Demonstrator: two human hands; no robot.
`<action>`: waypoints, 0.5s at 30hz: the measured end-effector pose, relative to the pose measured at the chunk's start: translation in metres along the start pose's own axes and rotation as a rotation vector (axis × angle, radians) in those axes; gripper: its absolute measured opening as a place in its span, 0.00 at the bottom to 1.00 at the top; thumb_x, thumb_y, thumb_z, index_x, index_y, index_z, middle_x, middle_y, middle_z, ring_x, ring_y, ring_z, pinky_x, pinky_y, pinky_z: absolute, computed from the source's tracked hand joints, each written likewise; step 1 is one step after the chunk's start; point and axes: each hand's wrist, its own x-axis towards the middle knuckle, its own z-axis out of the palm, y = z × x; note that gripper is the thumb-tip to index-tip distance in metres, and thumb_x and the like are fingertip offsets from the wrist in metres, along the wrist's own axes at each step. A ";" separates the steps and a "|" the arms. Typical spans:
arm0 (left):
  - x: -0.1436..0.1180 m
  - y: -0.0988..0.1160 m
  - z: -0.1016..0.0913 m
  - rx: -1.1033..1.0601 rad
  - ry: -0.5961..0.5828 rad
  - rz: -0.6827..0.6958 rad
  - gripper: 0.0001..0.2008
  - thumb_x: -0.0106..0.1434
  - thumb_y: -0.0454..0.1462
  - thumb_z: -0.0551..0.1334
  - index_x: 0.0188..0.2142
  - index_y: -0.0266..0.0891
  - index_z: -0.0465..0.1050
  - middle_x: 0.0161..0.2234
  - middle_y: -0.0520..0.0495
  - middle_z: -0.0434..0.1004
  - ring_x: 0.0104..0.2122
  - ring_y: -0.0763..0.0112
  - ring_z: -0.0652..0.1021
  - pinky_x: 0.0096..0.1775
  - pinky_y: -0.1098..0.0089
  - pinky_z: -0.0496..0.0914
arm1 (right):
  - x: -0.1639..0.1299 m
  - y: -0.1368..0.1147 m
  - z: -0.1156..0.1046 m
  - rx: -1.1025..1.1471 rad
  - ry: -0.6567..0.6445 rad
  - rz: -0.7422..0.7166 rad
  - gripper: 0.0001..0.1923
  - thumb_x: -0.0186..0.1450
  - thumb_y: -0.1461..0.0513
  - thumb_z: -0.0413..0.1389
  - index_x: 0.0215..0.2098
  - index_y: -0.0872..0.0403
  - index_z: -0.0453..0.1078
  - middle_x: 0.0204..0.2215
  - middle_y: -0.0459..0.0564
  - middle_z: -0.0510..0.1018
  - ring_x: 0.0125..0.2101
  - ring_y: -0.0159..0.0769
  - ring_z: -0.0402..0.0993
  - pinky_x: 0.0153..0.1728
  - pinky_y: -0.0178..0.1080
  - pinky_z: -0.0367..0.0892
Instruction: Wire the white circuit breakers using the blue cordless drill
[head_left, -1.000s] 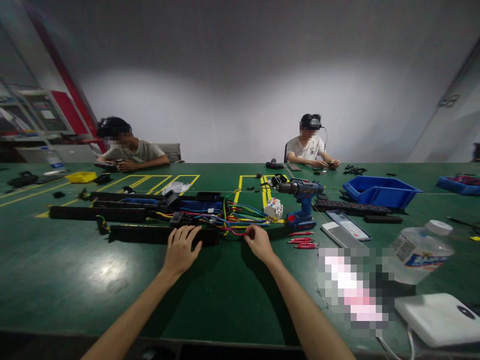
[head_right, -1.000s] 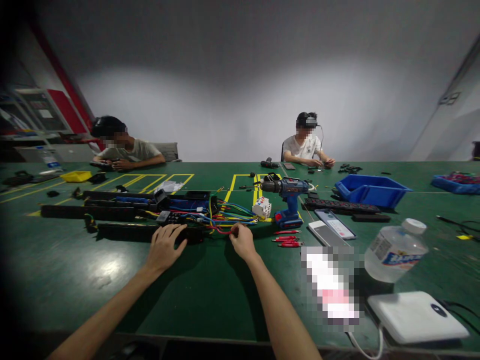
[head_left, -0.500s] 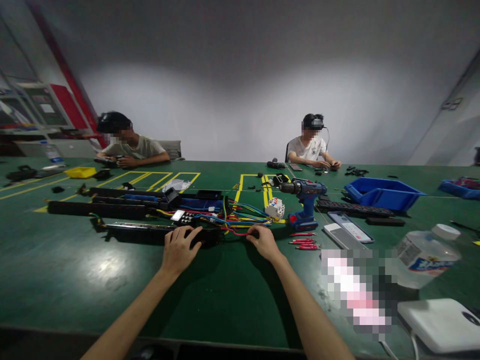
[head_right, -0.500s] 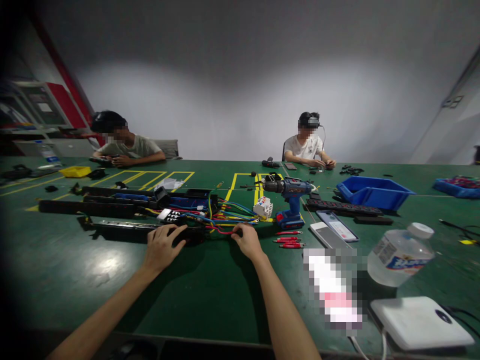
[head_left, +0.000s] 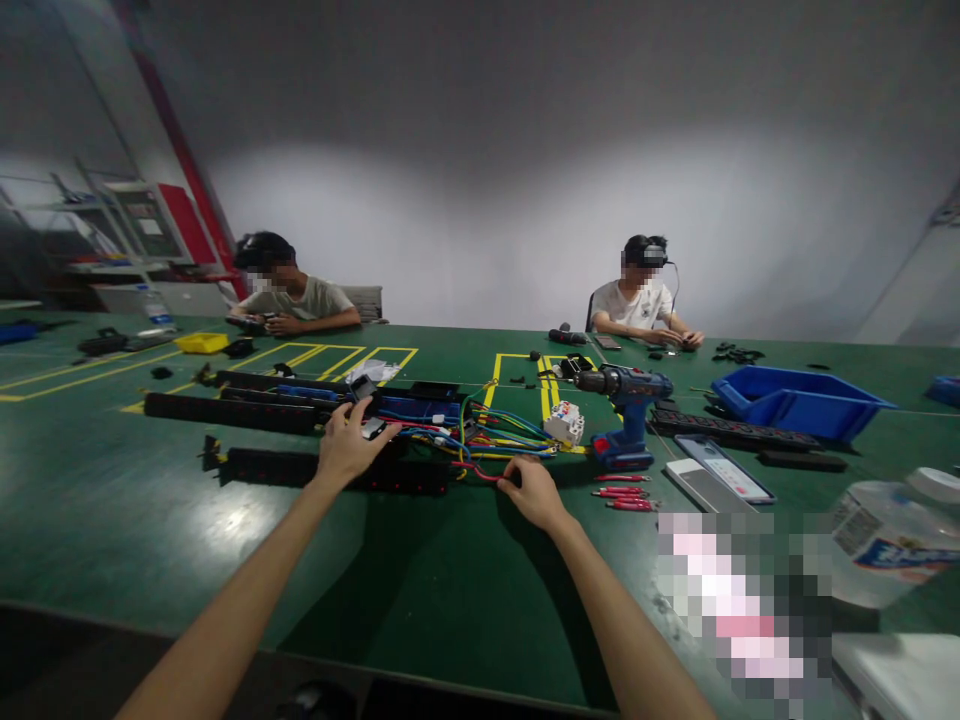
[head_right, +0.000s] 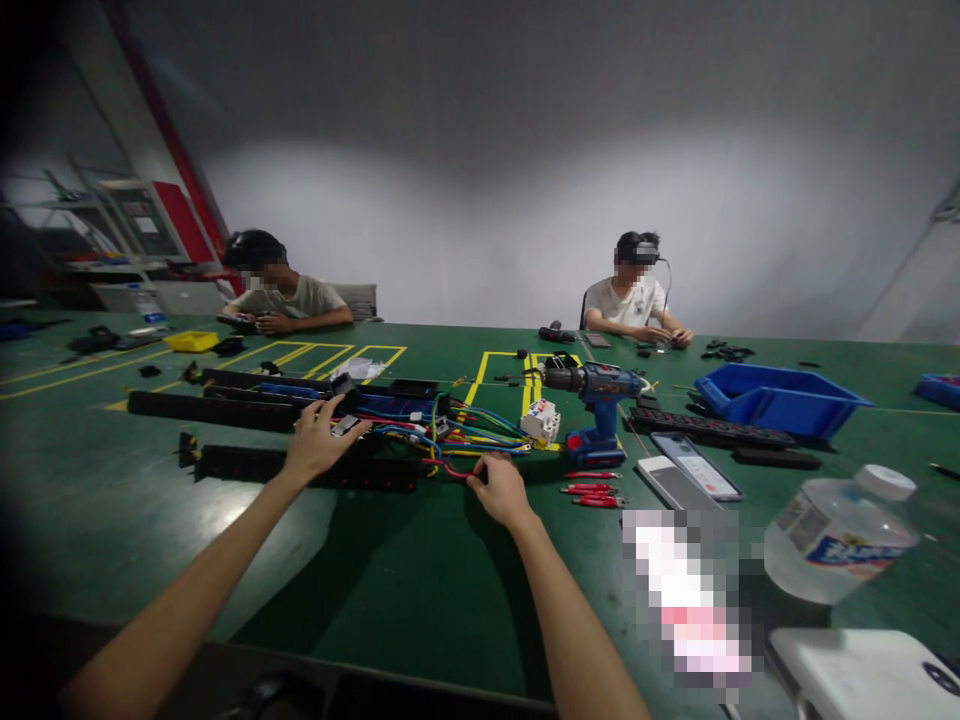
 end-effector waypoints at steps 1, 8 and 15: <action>0.011 -0.004 0.002 -0.013 -0.126 -0.034 0.45 0.55 0.63 0.64 0.64 0.41 0.64 0.60 0.33 0.65 0.55 0.44 0.72 0.54 0.52 0.68 | -0.001 -0.001 0.000 -0.007 0.001 0.001 0.04 0.64 0.59 0.60 0.35 0.51 0.72 0.38 0.50 0.78 0.39 0.38 0.71 0.38 0.36 0.60; 0.045 -0.023 0.013 -0.110 -0.326 -0.014 0.45 0.45 0.64 0.69 0.56 0.43 0.73 0.48 0.39 0.78 0.47 0.48 0.78 0.50 0.56 0.72 | 0.000 -0.001 0.000 -0.029 0.007 0.008 0.04 0.64 0.59 0.60 0.36 0.51 0.71 0.39 0.50 0.78 0.42 0.40 0.72 0.40 0.37 0.61; 0.067 -0.007 0.023 -0.297 -0.064 0.332 0.40 0.49 0.60 0.71 0.56 0.41 0.72 0.54 0.42 0.75 0.55 0.52 0.74 0.60 0.58 0.66 | 0.000 -0.003 0.001 -0.041 0.018 0.007 0.03 0.65 0.59 0.59 0.36 0.50 0.71 0.40 0.50 0.78 0.44 0.40 0.72 0.42 0.37 0.61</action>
